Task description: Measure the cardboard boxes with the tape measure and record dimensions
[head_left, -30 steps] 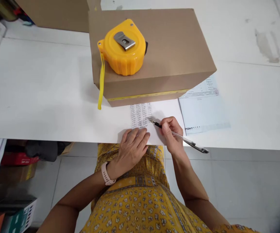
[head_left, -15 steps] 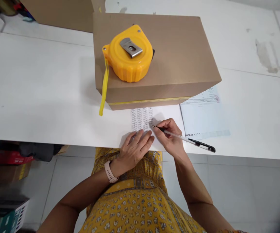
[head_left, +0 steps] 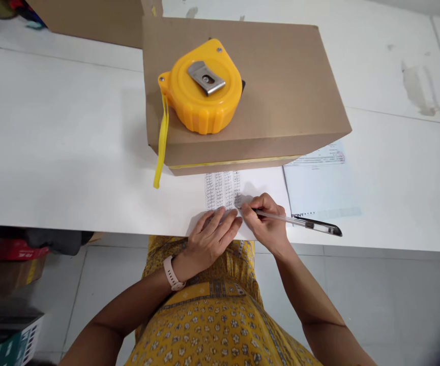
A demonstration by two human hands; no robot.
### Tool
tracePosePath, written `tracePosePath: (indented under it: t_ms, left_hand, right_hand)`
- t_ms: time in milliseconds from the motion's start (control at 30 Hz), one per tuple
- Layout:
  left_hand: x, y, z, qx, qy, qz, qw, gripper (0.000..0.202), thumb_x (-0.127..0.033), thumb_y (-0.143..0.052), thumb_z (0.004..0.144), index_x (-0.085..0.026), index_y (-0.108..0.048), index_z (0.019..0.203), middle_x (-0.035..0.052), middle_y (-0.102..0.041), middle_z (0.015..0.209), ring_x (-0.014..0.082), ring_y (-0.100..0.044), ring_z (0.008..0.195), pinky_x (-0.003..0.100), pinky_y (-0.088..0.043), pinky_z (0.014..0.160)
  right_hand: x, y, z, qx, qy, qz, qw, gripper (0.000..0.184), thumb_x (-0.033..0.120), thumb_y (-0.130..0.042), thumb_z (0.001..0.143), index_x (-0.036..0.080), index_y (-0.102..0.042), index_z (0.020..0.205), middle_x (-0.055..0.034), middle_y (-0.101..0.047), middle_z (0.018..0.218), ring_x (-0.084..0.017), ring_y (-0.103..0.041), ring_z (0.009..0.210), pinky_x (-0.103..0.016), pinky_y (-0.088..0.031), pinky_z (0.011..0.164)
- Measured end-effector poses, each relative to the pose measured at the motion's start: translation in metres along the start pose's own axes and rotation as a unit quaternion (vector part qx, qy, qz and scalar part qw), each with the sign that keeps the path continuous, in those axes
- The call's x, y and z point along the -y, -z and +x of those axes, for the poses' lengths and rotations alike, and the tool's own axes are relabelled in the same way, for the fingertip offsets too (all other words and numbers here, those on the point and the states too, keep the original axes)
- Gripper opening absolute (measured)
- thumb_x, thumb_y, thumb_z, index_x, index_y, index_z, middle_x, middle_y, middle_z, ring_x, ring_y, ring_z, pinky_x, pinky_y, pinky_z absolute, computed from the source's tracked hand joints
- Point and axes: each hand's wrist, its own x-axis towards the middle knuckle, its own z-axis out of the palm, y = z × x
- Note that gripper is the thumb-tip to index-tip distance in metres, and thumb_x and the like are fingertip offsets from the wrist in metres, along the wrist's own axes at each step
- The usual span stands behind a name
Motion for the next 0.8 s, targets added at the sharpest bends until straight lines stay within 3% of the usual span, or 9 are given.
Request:
tracePosePath:
  t_ms: [800]
  left_hand:
    - [-0.0003,0.0004,0.0002,0.001,0.001,0.016,1.000,0.030,-0.026,-0.059,0.103,-0.018,-0.070,0.129,0.0053,-0.072,0.135,0.0234,-0.065,0.126,0.039,-0.045,0.111]
  right_hand:
    - [0.0062,0.0011,0.0014,0.028,0.009,-0.008,1.000,0.028,0.029,-0.065,0.091,0.024,-0.047,0.070,0.0072,-0.044,0.058,-0.008,-0.036,0.049,-0.025,-0.030,0.045]
